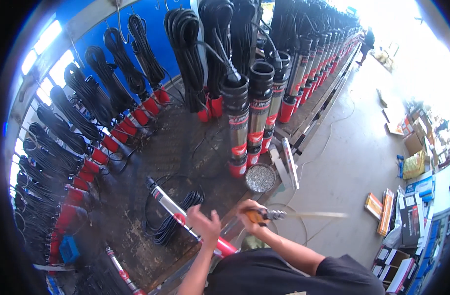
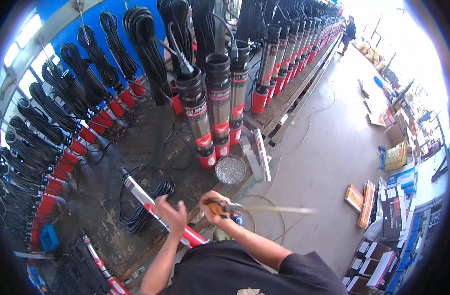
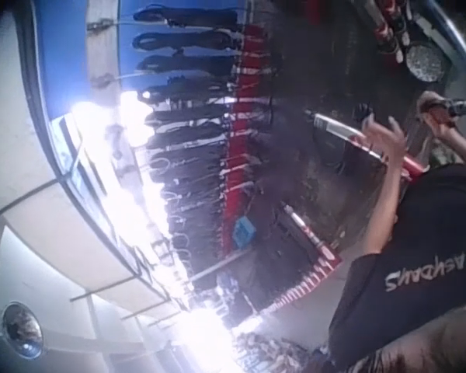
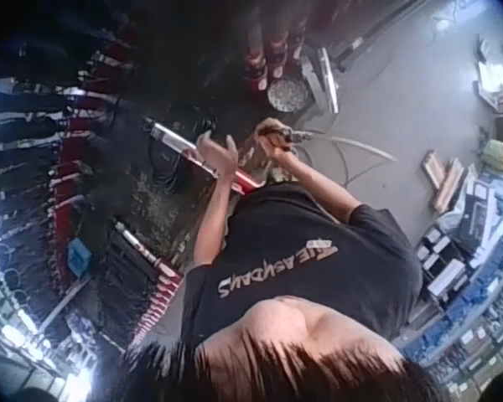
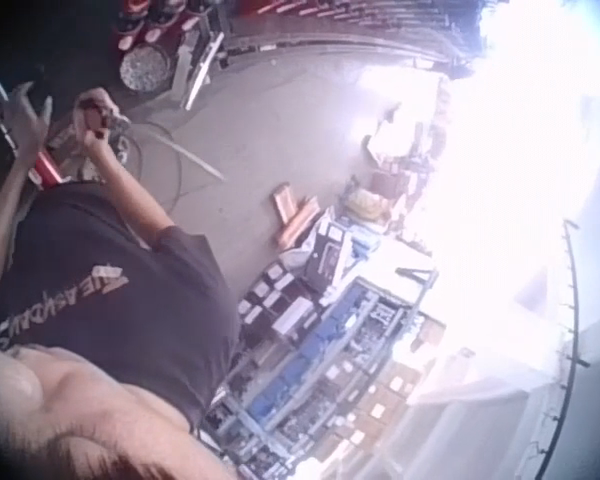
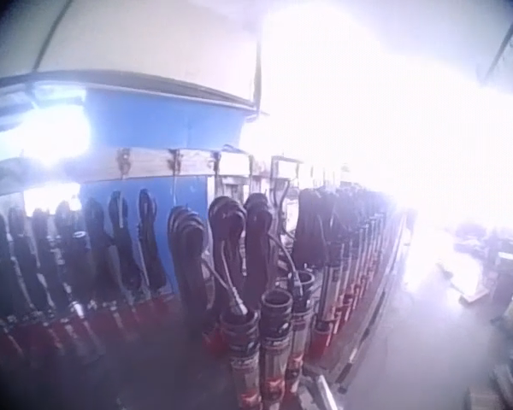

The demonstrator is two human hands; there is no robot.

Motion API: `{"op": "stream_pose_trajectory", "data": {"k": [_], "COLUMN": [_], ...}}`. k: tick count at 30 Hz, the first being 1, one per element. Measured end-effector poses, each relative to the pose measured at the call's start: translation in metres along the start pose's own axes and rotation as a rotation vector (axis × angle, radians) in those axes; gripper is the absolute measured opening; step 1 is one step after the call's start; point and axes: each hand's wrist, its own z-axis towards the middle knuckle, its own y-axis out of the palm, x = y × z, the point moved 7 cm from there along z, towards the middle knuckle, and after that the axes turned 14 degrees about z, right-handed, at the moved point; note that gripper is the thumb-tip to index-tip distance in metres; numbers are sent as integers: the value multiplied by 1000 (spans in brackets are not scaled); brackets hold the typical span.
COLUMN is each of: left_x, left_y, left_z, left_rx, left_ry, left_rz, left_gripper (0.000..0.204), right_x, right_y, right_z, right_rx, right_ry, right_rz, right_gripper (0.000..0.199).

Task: The person assembles water pumps by attaching components to long metal cylinders and securing them with a pneumatic tool before organizing the units on a workbench.

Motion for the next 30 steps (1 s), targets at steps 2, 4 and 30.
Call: {"op": "stream_pose_trajectory", "data": {"k": [2,4,30], "left_x": [63,124,133], "left_y": [61,126,230], "left_z": [17,22,2], "left_rx": [-310,-513,-1175], "left_ry": [137,378,-676], "left_rz": [-286,-274,-1288], "left_gripper": [23,14,11], "right_x": [-18,-47,-29], "right_y": [-37,-48,-67], "right_z": [-17,-27,-8], "right_rx": [103,158,340], "right_ry": [0,-204,-94], "right_rz": [-50,-112,155], "right_gripper": [16,13,21]}}
